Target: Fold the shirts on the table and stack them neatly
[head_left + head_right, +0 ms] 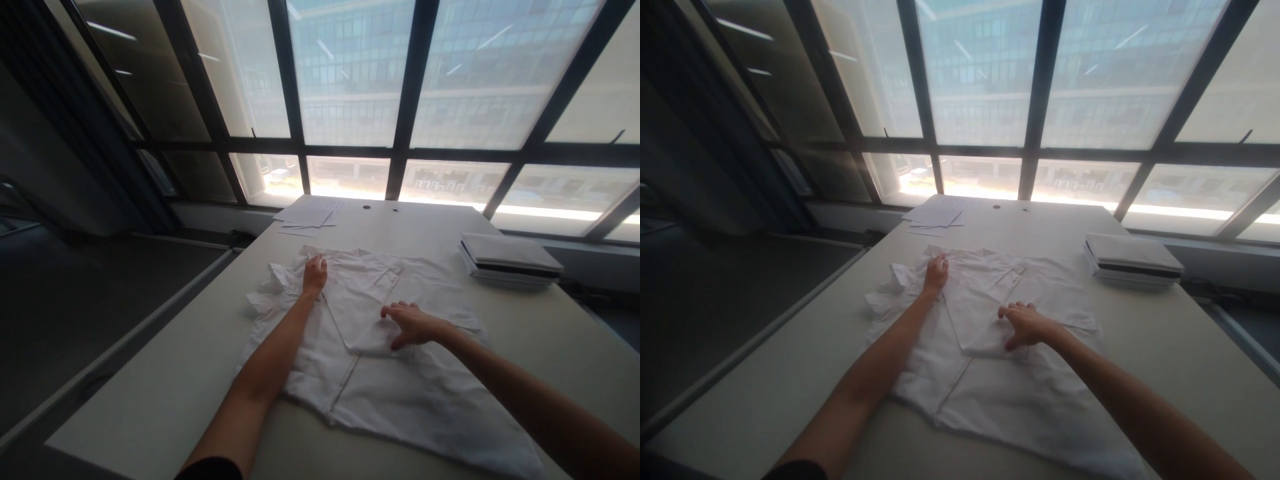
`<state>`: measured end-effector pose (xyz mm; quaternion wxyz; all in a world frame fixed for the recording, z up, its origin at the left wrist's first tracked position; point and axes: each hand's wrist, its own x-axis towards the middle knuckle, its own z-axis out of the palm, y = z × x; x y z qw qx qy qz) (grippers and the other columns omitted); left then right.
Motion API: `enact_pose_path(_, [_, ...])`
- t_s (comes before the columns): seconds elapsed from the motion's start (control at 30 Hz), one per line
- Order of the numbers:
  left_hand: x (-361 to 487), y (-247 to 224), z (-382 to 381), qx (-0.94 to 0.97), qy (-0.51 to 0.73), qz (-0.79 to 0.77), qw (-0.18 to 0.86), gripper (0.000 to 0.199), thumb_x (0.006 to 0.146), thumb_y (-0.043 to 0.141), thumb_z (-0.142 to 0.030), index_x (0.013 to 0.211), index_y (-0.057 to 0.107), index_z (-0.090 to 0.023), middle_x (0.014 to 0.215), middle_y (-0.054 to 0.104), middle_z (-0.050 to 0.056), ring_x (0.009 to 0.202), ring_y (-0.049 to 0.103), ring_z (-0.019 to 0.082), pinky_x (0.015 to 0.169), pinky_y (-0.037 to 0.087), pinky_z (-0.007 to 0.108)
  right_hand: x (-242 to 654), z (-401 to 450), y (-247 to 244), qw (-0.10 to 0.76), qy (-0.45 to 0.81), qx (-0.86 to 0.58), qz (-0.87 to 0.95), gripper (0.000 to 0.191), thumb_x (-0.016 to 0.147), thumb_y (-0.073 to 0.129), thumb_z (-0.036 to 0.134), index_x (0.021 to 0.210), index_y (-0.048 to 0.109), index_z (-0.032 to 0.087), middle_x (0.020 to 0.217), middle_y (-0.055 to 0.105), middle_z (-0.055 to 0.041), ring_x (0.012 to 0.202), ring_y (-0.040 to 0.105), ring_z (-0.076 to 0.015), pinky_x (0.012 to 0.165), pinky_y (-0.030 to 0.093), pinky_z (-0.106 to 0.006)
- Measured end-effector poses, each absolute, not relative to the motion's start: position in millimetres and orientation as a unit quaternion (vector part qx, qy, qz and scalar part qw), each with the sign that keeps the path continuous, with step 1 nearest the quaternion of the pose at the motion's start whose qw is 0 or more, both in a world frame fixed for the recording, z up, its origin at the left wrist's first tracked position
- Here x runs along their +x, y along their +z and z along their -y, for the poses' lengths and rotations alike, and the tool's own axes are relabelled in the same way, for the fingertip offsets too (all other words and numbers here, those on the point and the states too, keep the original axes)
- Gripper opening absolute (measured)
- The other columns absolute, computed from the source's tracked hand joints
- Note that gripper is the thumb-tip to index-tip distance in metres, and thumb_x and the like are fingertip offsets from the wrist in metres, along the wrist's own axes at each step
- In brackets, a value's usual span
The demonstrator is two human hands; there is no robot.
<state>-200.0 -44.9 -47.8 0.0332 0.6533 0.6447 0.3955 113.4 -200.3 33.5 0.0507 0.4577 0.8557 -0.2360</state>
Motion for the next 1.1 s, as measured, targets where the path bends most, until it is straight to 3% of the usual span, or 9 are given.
enact_pose_path(0.2, [-203.9,-53.3,38.3,0.598,0.480,-0.639,0.050,0.036,0.097,0.039,-0.024,0.119,0.065,-0.014,0.118,0.071,0.014,0.117,0.062,0.027,0.106,0.046,0.043,109.9,181.7,45.0,0.115,-0.285,0.448,-0.840,0.025,0.075,0.069,0.029,0.098,0.070,0.019,0.100,0.071,-0.0065,0.094,0.064,-0.0246,0.081,0.045,-0.031])
enact_pose_path(0.37, [-206.3,-54.4,37.6,0.548,0.532,-0.644,0.043,0.034,0.096,0.040,-0.023,0.120,0.063,-0.015,0.114,0.070,0.014,0.112,0.063,0.026,0.105,0.046,0.042,117.0,120.1,88.3,0.085,-0.314,0.483,-0.813,0.036,0.069,0.072,0.028,0.104,0.072,0.020,0.105,0.073,-0.0044,0.093,0.065,-0.0238,0.077,0.047,-0.027])
enact_pose_path(0.47, [-206.8,-52.4,40.1,0.521,0.557,-0.646,0.035,0.035,0.096,0.039,-0.022,0.123,0.060,-0.014,0.113,0.068,0.014,0.112,0.062,0.026,0.105,0.045,0.043,128.6,70.3,124.1,-0.111,-0.155,0.609,-0.770,0.030,0.079,0.064,0.034,0.102,0.070,0.016,0.105,0.070,-0.0106,0.101,0.062,-0.0303,0.087,0.046,-0.036])
enact_pose_path(0.53, [-206.5,-50.7,42.1,0.505,0.575,-0.643,0.034,0.035,0.095,0.040,-0.021,0.124,0.059,-0.015,0.112,0.067,0.014,0.113,0.061,0.026,0.106,0.044,0.043,137.1,46.0,138.2,-0.260,-0.003,0.696,-0.669,0.038,0.087,0.057,0.038,0.115,0.066,0.015,0.119,0.064,-0.0174,0.116,0.053,-0.0363,0.097,0.042,-0.048])
enact_pose_path(0.63, [-205.4,-47.9,44.1,0.502,0.579,-0.642,0.041,0.035,0.094,0.041,-0.020,0.125,0.058,-0.016,0.113,0.066,0.013,0.113,0.060,0.025,0.107,0.043,0.043,145.3,31.7,133.3,-0.365,0.097,0.725,-0.576,0.050,0.090,0.054,0.037,0.134,0.053,0.015,0.137,0.050,-0.0228,0.129,0.042,-0.0397,0.102,0.036,-0.060])
enact_pose_path(0.73, [-204.0,-44.3,45.6,0.526,0.534,-0.660,0.049,0.038,0.092,0.042,-0.016,0.127,0.058,-0.014,0.116,0.065,0.015,0.115,0.059,0.026,0.108,0.042,0.042,146.5,34.3,104.2,-0.322,0.061,0.708,-0.625,0.048,0.087,0.056,0.032,0.133,0.055,0.017,0.140,0.047,-0.0211,0.130,0.041,-0.0390,0.104,0.036,-0.059])
enact_pose_path(0.87, [-200.8,-39.4,49.8,0.569,0.474,-0.668,0.073,0.036,0.088,0.045,-0.011,0.119,0.063,-0.012,0.115,0.067,0.015,0.109,0.062,0.024,0.103,0.045,0.037,144.7,35.1,62.5,-0.255,-0.095,0.709,-0.651,0.041,0.084,0.059,0.026,0.123,0.063,0.012,0.131,0.058,-0.0205,0.123,0.052,-0.0325,0.103,0.041,-0.044])
enact_pose_path(0.97, [-195.5,-36.1,56.5,0.606,0.435,-0.658,0.102,0.031,0.088,0.048,-0.012,0.111,0.069,-0.014,0.104,0.072,0.012,0.095,0.067,0.023,0.092,0.050,0.033,142.3,30.8,39.9,-0.240,-0.169,0.714,-0.636,0.037,0.082,0.061,0.022,0.115,0.067,0.009,0.112,0.069,-0.0178,0.104,0.063,-0.0263,0.092,0.048,-0.034])
enact_pose_path(1.1, [-185.7,-31.3,67.0,0.670,0.369,-0.627,0.145,0.024,0.087,0.056,-0.017,0.101,0.075,-0.018,0.087,0.076,0.007,0.083,0.069,0.021,0.082,0.050,0.029,135.5,30.6,15.7,-0.249,-0.201,0.721,-0.615,0.038,0.077,0.068,0.027,0.111,0.067,0.010,0.097,0.072,-0.0125,0.089,0.066,-0.0233,0.077,0.050,-0.030])
